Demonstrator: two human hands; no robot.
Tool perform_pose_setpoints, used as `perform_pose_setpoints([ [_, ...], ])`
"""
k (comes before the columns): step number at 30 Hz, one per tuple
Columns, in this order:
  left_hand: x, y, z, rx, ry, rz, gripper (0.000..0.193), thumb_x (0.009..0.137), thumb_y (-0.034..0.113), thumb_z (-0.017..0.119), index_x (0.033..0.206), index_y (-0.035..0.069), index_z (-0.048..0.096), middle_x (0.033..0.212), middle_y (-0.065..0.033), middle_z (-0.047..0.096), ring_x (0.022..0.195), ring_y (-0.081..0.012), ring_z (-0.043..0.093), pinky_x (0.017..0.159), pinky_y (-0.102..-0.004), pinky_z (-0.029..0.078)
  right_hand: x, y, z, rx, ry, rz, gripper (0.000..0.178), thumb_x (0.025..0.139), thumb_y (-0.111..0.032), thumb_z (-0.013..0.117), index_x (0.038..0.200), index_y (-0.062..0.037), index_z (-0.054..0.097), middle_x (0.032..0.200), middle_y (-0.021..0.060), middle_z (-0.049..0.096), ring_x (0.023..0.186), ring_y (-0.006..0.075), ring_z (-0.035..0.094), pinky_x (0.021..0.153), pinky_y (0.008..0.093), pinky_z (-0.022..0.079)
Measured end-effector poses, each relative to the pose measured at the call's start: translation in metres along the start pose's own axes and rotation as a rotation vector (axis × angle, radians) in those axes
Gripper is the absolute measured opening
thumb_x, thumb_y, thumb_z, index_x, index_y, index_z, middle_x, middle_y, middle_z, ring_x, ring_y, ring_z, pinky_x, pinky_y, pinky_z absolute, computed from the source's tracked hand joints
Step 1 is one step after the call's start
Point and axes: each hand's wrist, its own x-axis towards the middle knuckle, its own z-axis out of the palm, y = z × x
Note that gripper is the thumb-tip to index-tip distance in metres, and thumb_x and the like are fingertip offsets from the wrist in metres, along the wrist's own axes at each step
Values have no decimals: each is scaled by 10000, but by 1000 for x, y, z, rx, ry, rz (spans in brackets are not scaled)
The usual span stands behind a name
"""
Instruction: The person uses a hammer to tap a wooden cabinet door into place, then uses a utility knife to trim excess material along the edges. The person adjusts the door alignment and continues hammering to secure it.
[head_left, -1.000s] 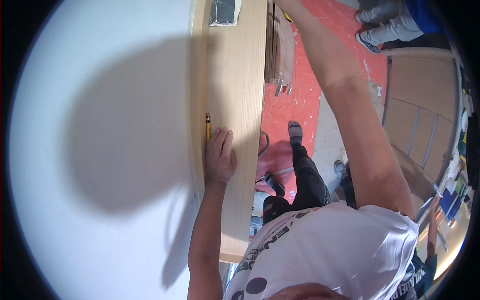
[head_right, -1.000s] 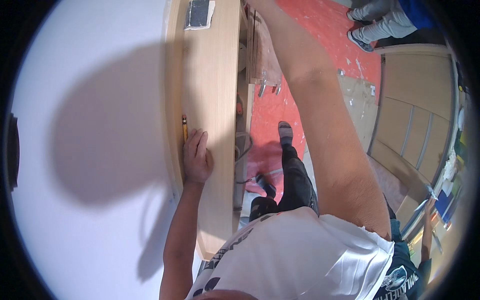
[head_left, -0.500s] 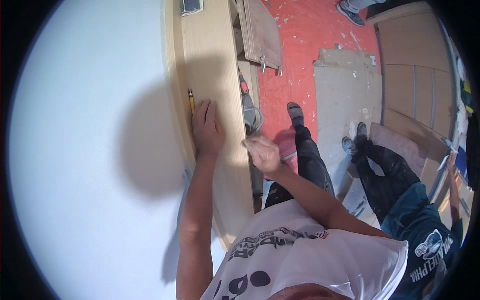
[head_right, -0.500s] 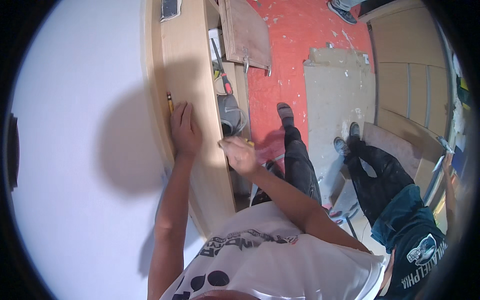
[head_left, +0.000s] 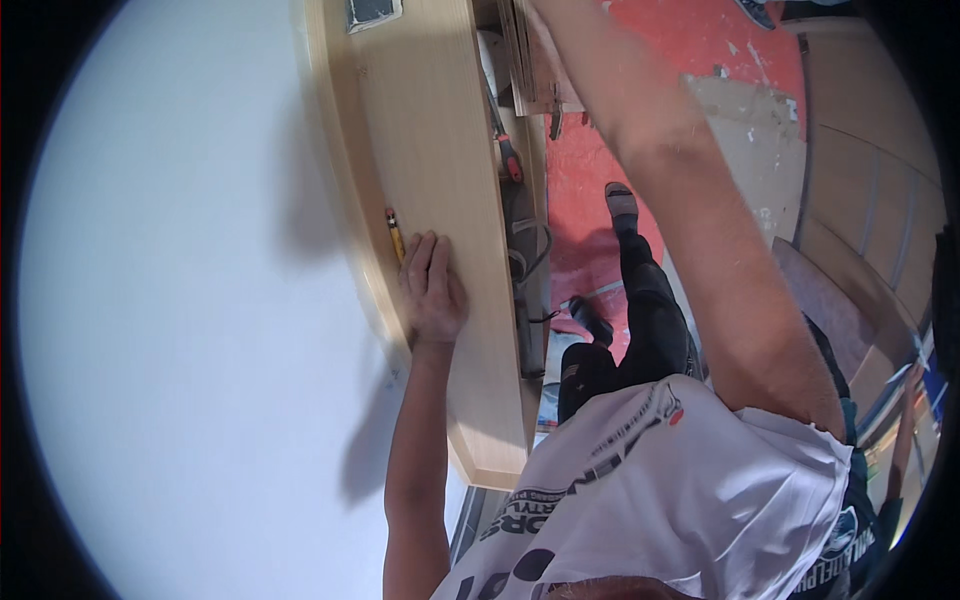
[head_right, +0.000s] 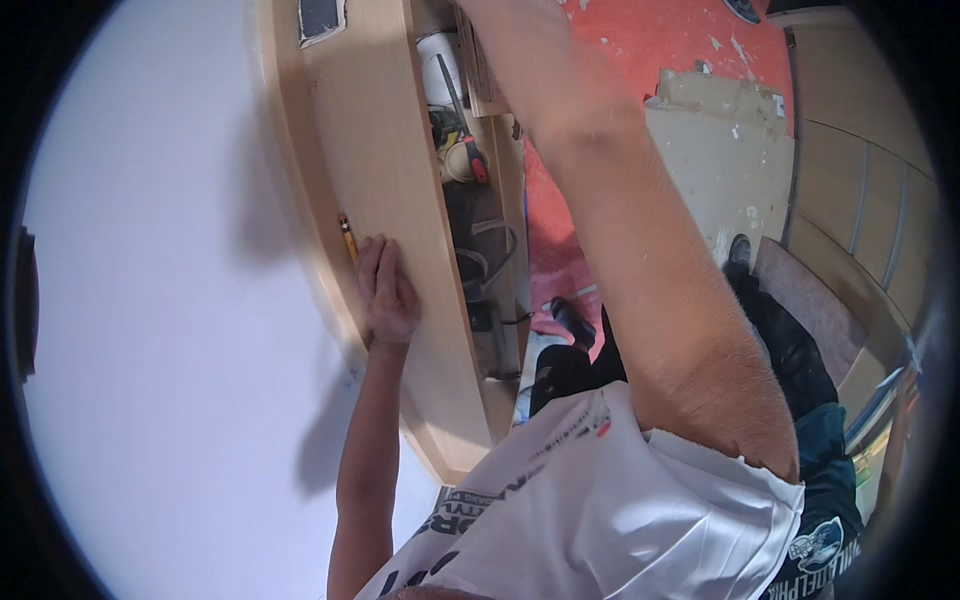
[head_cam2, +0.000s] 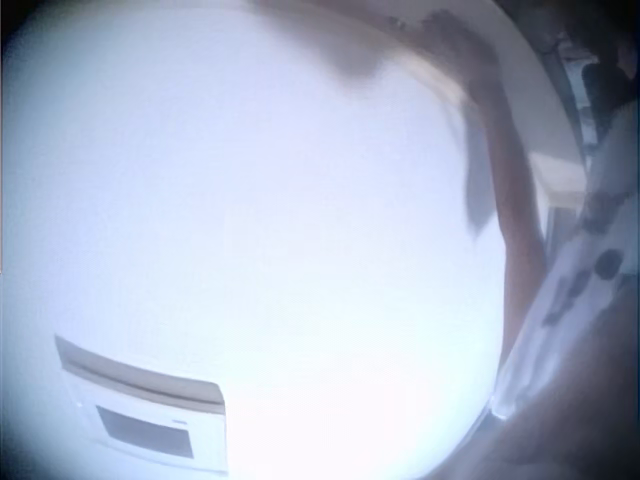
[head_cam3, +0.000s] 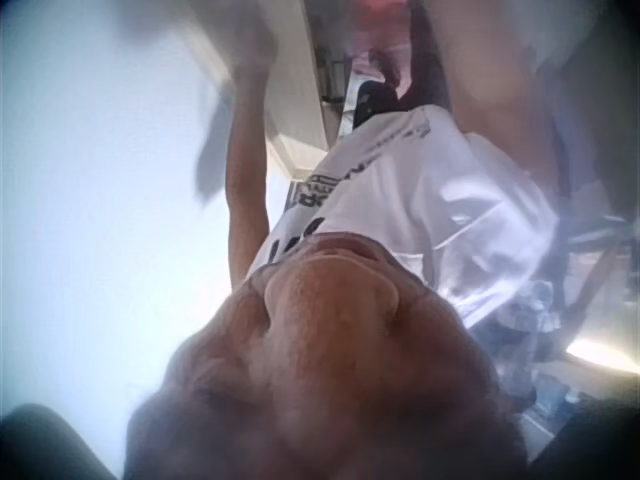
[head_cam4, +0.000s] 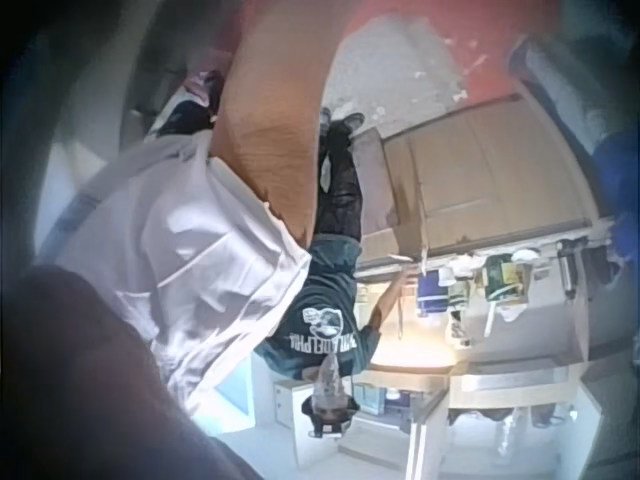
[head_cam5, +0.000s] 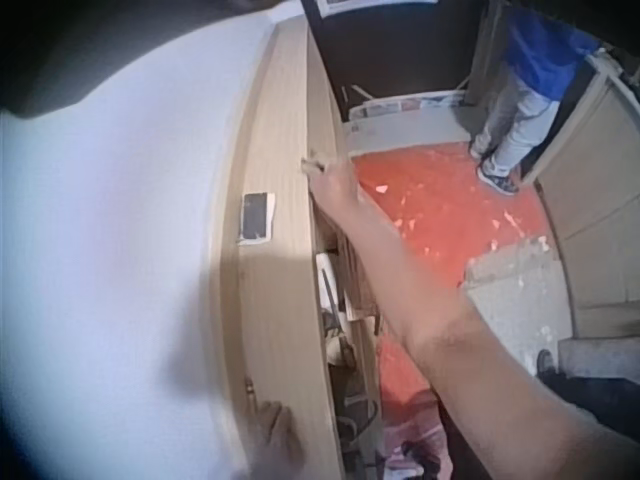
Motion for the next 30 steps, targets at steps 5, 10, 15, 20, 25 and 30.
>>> perform_pose_setpoints([
  [5,-3,-2,1,-21,8,2,429,847,-28,526,1266,11,613,1309,-165,569,1265,-370,522,1067,-480,405,-18,-14,-8,41,-94,153,205,850,-180,688,942,-3,733,960,265,691,897,392,680,776,458,526],
  [10,1,0,3,-7,1,55,430,847,-33,510,1263,7,611,1298,-185,569,1269,-391,504,1056,-492,405,-182,-92,-74,-153,-230,-47,131,850,-188,636,906,-78,682,868,138,655,824,337,643,700,448,520],
  [15,-2,3,0,8,77,160,438,852,-32,503,1278,10,597,1289,-200,566,1266,-410,498,1058,-504,404,-375,-216,-163,-12,-431,66,221,791,-85,650,1009,-67,678,970,114,660,935,300,642,814,432,525],
  [20,-6,2,4,-10,-2,125,429,892,32,570,1321,18,567,1335,-220,542,1280,-426,484,1091,-485,388,-499,-279,-242,261,-644,107,214,790,-85,647,1003,-84,677,972,93,651,916,296,649,766,406,533],
  [25,-17,61,7,-72,-119,33,582,943,184,611,1450,-16,405,1520,-256,365,1433,-438,301,1170,-513,266,-440,-245,-314,239,-320,847,119,929,-145,632,969,-33,637,904,84,626,806,216,661,655,328,524],
  [30,30,73,34,177,-161,-37,751,950,226,585,1523,-57,192,1589,-286,184,1469,-499,138,1172,-614,139,-448,-167,-408,422,-202,1499,182,968,-224,640,945,-45,610,726,23,563,573,124,597,484,298,505],
])
